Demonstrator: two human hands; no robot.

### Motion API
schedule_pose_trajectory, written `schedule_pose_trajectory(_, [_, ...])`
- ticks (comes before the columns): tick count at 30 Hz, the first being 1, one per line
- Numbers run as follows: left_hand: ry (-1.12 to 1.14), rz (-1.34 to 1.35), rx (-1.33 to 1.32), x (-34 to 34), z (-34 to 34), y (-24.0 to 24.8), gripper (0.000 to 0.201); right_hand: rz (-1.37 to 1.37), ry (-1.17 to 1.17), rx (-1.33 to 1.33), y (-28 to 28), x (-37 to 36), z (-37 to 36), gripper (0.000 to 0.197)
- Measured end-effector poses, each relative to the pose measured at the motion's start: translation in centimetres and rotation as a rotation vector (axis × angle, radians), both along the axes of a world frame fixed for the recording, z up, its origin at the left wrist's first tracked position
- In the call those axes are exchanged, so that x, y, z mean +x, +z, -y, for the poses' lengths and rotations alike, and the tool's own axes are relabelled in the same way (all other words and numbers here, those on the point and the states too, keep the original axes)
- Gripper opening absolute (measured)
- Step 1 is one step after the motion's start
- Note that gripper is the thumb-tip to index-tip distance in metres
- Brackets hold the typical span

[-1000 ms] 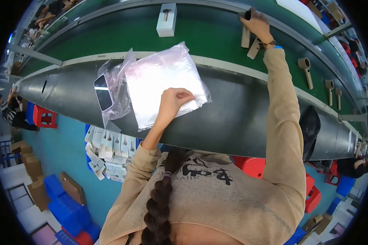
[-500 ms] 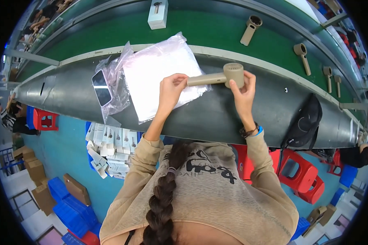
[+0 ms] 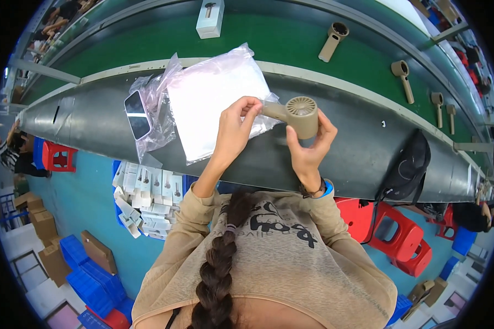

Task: Packing small handheld fans into individual product boxes along an assembly line.

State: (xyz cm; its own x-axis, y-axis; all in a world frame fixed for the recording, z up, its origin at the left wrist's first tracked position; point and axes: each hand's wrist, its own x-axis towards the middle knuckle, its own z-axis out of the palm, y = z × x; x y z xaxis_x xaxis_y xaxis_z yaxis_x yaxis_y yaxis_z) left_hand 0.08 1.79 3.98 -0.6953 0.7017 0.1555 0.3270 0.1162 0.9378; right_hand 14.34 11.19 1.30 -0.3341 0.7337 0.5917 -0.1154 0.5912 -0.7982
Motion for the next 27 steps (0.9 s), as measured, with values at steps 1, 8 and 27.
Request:
schedule_pose_trajectory(1, [-0.069, 0.174, 0.060, 0.0, -0.1, 0.6, 0.013, -0.073, 0.002, 0.030, 0.2, -0.5, 0.1, 0.068])
schedule_pose_trajectory(8, [-0.171, 0.362, 0.239, -0.4, 0.9, 5.1, 0.013, 0.297, 0.192, 0.453, 5.3, -0.4, -1.0, 0.062])
schedule_pose_trajectory(27, [-0.114, -0.314, -0.105, -4.6, -2.9, 2.3, 0.013, 0.586, 1.104, 0.204, 9.6, -4.5, -10.4, 0.013])
